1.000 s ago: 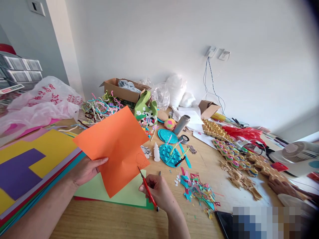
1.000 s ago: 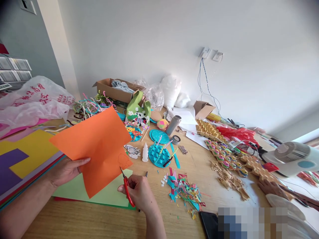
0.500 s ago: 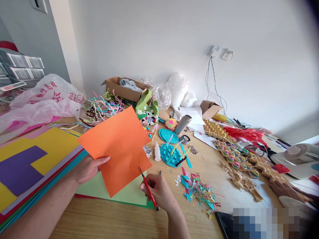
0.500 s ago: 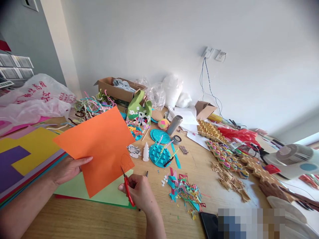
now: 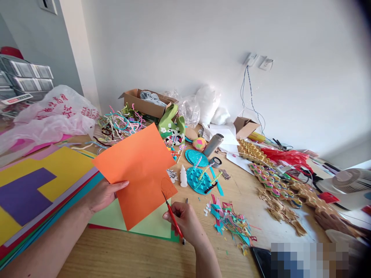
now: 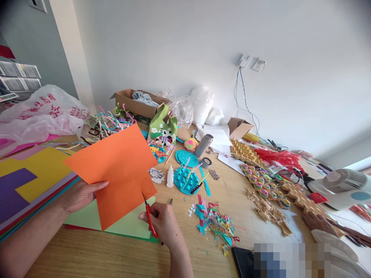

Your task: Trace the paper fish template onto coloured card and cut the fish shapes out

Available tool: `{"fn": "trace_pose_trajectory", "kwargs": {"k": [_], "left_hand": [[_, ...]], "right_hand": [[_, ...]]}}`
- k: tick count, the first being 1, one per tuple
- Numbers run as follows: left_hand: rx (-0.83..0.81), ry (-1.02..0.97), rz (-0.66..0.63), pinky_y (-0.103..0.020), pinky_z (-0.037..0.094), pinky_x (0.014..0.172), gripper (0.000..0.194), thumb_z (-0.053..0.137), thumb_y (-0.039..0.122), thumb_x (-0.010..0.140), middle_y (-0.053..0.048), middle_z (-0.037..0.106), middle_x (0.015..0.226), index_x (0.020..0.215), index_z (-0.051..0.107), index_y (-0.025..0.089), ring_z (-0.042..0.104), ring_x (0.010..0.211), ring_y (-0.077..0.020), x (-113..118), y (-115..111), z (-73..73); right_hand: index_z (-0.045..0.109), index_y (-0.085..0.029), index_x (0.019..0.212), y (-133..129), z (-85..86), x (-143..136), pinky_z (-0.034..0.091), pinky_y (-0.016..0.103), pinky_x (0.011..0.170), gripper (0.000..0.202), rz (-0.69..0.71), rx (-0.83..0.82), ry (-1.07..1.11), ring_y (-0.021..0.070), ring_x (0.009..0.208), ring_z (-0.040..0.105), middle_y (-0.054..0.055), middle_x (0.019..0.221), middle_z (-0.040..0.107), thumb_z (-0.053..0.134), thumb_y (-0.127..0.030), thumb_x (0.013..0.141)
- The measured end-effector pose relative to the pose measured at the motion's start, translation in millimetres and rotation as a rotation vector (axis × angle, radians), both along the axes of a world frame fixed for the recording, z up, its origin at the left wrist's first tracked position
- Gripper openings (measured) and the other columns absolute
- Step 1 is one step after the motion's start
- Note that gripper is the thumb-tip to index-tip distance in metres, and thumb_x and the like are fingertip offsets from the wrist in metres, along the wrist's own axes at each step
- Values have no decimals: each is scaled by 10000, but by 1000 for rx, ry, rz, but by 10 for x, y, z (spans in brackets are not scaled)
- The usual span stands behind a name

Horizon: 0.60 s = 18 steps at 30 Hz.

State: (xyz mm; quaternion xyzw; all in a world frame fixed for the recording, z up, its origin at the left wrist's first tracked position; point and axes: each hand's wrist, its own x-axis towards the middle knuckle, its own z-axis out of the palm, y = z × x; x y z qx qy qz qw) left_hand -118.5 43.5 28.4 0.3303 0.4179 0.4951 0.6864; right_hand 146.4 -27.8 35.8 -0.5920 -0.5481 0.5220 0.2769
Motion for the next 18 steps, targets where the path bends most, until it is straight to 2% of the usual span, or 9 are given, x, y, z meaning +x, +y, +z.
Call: {"fn": "trace_pose_trajectory", "kwargs": {"k": [5,10,18], "left_hand": [[26,5,-14,-448,508,993,751,843,259,594,-82,627,1290,1294,569,262,509,1253,-353,4,-3,-35],[40,0,-38,-445,495,1010,749,839,265,603,-78,623,1298,1300,565,265,501,1263,-348,13,-11,-64],[22,-3,-37,-417,507,989,698,842,264,597,-65,647,1266,1253,604,266,543,1223,-331,23,-21,-44]], "right_hand": [[463,-173,600,8,-32,12,280,182,402,479,42,40,-36,83,437,469,-43,495,464,717,-567,694],[475,-169,611,17,-79,23,299,181,415,456,56,58,-27,81,450,477,-38,514,482,706,-547,718],[471,-177,608,5,-63,-3,312,181,365,474,17,-3,28,85,398,474,-56,485,455,728,-571,672]]}}
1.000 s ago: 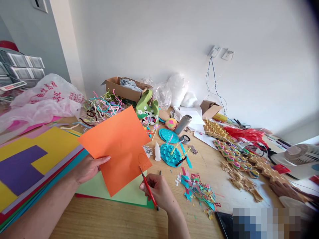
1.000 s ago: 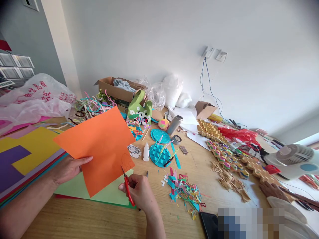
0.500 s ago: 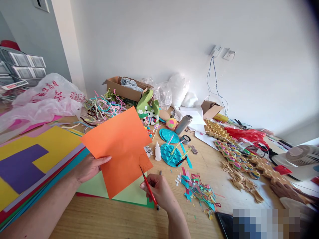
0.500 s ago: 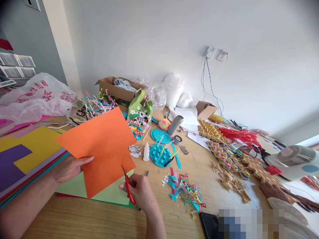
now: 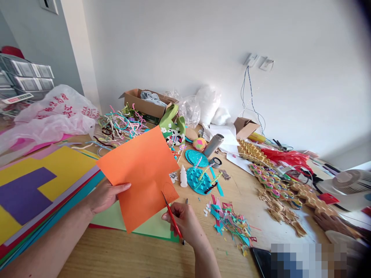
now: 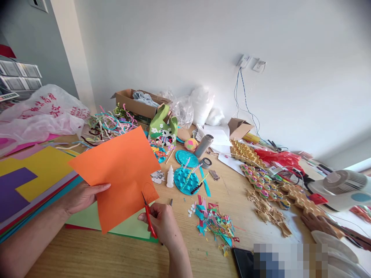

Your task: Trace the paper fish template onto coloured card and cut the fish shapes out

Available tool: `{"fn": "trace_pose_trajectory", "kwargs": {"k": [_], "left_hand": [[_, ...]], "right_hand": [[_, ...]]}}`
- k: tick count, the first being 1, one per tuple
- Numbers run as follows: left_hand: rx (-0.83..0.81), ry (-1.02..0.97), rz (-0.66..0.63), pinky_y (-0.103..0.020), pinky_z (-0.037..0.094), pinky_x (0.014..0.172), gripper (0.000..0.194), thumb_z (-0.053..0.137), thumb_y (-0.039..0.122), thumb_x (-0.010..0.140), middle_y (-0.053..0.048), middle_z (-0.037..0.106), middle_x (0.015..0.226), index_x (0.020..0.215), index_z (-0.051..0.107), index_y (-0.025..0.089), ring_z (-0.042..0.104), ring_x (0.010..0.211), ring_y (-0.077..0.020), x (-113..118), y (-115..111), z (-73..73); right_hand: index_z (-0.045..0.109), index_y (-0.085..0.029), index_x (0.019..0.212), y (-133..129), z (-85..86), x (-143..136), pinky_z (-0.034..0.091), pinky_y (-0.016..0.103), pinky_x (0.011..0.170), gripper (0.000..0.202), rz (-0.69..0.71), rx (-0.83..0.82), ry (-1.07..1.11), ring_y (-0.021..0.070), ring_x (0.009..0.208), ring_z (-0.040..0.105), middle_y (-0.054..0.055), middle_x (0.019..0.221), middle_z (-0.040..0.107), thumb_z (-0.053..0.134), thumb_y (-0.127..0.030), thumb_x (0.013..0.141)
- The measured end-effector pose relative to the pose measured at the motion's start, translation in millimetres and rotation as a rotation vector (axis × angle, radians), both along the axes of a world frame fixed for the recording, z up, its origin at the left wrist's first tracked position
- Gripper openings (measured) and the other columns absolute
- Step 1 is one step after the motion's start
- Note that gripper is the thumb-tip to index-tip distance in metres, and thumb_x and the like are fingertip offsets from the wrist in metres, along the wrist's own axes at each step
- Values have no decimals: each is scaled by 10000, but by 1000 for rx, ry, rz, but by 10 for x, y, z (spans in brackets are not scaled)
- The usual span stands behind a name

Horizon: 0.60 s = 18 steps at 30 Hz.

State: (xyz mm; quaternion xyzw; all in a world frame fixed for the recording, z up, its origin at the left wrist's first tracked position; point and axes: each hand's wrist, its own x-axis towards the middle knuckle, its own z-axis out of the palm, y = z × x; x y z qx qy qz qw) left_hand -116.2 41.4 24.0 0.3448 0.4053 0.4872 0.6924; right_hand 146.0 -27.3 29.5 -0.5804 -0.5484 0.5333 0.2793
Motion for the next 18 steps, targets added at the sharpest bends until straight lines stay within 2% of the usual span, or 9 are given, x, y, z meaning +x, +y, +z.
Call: {"fn": "trace_pose_trajectory", "kwargs": {"k": [4,11,18], "left_hand": [[-32,3,3,-444,490,1002,671,844,260,593,-87,675,1217,1226,624,234,573,1186,-339,15,-18,41],[-60,-17,-22,-419,512,970,617,831,240,613,-84,660,1245,1199,635,244,571,1191,-330,34,-42,70],[-63,-31,-41,-426,506,977,651,812,232,646,-88,655,1252,1260,596,253,578,1184,-326,32,-43,60]], "right_hand": [[472,-175,615,-8,17,-7,323,178,365,470,1,10,7,86,400,488,-54,486,469,719,-570,681],[507,-159,635,-12,65,-27,359,176,368,464,22,-34,64,83,415,497,-44,513,497,734,-563,661],[506,-153,637,-26,89,-26,348,168,358,465,23,-41,96,78,401,487,-45,500,495,744,-552,652]]}}
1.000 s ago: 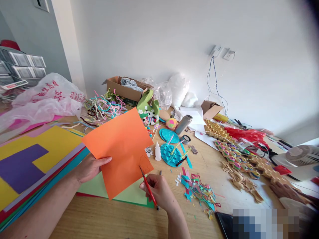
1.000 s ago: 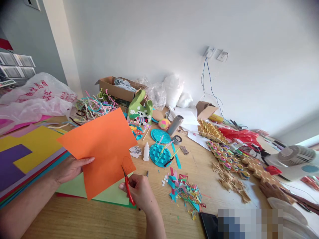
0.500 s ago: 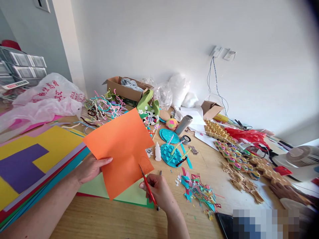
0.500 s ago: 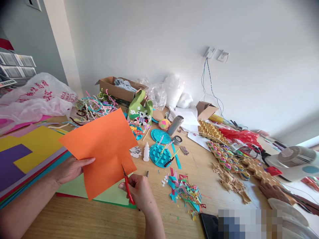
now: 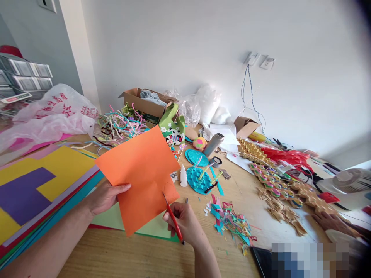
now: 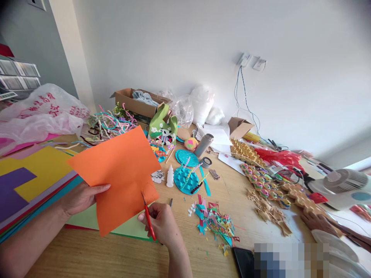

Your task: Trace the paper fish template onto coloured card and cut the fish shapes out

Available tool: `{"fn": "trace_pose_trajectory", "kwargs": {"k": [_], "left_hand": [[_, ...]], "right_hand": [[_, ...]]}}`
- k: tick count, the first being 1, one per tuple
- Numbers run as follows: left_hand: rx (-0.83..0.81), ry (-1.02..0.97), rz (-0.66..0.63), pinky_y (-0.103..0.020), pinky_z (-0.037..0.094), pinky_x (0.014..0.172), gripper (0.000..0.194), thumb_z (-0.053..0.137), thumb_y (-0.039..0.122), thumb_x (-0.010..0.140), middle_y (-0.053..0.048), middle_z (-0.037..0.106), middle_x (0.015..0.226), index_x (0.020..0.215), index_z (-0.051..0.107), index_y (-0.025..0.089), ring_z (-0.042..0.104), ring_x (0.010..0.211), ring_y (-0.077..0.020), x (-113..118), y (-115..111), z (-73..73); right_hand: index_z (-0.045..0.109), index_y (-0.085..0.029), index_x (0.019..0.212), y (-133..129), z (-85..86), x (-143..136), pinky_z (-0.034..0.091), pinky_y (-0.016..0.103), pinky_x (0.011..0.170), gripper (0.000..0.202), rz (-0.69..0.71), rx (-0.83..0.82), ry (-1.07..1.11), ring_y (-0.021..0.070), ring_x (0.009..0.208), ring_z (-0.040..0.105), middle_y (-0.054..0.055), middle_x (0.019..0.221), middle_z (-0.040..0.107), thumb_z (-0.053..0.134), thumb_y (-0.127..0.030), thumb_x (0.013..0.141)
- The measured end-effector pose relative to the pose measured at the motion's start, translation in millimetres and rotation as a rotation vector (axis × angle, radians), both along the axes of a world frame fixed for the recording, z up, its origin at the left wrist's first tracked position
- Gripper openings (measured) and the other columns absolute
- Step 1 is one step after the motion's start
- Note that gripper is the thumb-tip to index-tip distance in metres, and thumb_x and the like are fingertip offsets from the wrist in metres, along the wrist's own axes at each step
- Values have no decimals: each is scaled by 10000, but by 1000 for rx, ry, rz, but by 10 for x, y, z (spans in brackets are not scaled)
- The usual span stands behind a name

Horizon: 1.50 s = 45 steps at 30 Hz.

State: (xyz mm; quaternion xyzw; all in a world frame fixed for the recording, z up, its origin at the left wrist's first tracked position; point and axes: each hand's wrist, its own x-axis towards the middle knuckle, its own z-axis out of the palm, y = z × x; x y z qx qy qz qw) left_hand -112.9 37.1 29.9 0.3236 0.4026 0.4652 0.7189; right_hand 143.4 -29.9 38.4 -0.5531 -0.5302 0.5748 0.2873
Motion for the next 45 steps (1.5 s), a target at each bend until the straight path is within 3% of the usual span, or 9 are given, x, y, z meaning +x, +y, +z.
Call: {"fn": "trace_pose_trajectory", "kwargs": {"k": [10,26,32,45], "left_hand": [[4,1,9,-392,519,956,727,815,222,646,-83,644,1270,1318,543,274,583,1179,-309,-8,-1,-23],[-22,29,-31,-398,539,921,544,816,253,641,-90,638,1278,1161,657,248,571,1191,-326,9,-3,-8],[-39,52,-7,-421,519,955,602,838,282,603,-94,658,1246,1175,651,248,572,1187,-339,22,-14,42],[-33,64,6,-429,532,937,536,844,293,591,-103,659,1241,1099,684,238,512,1247,-367,30,-3,39]], "right_hand": [[501,-160,612,5,-3,-21,310,171,341,488,-45,-47,-25,81,377,485,-40,470,516,751,-578,613],[512,-152,609,-1,-44,30,272,156,314,489,-26,-74,2,78,348,491,-17,473,563,741,-584,634],[543,-145,643,-3,-42,52,286,164,331,495,-2,-82,23,85,368,502,-16,491,571,743,-598,625],[525,-139,670,-6,-4,75,303,165,362,664,98,-55,18,87,436,526,-4,553,549,688,-769,542]]}}
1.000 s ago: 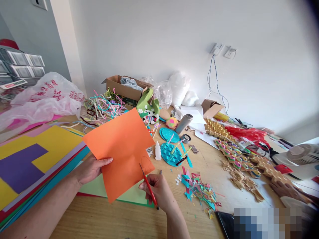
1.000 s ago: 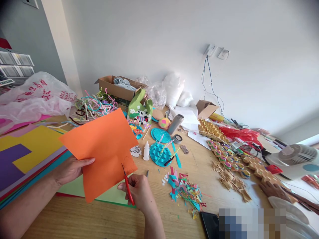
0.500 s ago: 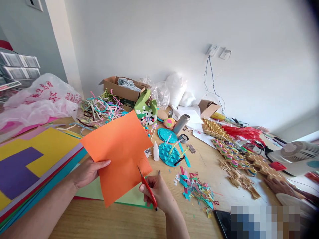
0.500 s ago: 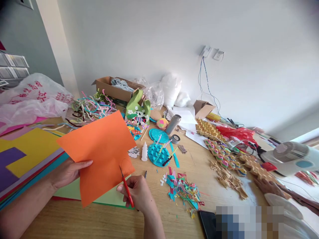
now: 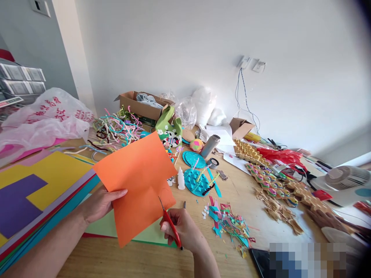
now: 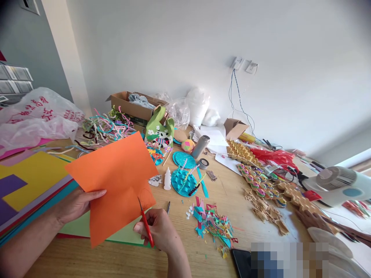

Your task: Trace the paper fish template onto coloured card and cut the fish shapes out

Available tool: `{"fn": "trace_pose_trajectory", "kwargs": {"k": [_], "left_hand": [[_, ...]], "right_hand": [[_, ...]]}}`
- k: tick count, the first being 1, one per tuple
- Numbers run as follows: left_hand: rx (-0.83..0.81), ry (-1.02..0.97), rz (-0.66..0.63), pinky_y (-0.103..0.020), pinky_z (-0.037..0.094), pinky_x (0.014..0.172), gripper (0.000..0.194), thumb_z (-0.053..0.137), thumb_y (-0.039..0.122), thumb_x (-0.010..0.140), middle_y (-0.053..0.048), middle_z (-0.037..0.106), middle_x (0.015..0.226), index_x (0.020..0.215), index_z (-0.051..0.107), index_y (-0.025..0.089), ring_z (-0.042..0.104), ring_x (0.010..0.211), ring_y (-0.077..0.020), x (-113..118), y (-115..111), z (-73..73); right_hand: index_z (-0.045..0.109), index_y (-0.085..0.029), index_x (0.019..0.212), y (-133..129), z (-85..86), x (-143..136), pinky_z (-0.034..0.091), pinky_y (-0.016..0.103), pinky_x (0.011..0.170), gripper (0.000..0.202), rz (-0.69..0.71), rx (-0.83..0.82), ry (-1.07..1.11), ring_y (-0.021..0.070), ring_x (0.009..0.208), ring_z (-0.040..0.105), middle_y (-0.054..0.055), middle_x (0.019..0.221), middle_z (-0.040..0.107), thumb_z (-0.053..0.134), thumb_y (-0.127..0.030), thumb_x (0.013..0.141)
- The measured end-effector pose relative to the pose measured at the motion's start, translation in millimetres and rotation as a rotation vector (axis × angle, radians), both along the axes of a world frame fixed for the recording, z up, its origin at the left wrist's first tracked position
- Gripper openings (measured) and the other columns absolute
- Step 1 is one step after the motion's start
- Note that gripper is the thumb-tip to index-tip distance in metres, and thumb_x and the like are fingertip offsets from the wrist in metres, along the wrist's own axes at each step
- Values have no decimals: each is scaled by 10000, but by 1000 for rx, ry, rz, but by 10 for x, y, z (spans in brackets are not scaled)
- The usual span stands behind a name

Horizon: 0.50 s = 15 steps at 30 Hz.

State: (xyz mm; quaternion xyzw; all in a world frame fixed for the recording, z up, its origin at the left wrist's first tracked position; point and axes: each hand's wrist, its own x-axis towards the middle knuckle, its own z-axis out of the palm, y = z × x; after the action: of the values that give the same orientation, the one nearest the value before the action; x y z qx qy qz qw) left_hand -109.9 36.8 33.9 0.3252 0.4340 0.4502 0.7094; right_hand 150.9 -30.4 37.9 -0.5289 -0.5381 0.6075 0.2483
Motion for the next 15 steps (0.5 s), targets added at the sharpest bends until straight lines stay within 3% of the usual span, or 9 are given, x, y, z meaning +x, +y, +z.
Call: {"fn": "trace_pose_trajectory", "kwargs": {"k": [15], "left_hand": [[48,6,-53,-422,513,976,545,798,302,663,-90,615,1309,1178,639,224,491,1270,-348,-21,-1,-43]], "right_hand": [[555,-121,711,7,-29,7,328,162,379,675,1,41,33,85,453,531,4,584,553,672,-771,571]]}}
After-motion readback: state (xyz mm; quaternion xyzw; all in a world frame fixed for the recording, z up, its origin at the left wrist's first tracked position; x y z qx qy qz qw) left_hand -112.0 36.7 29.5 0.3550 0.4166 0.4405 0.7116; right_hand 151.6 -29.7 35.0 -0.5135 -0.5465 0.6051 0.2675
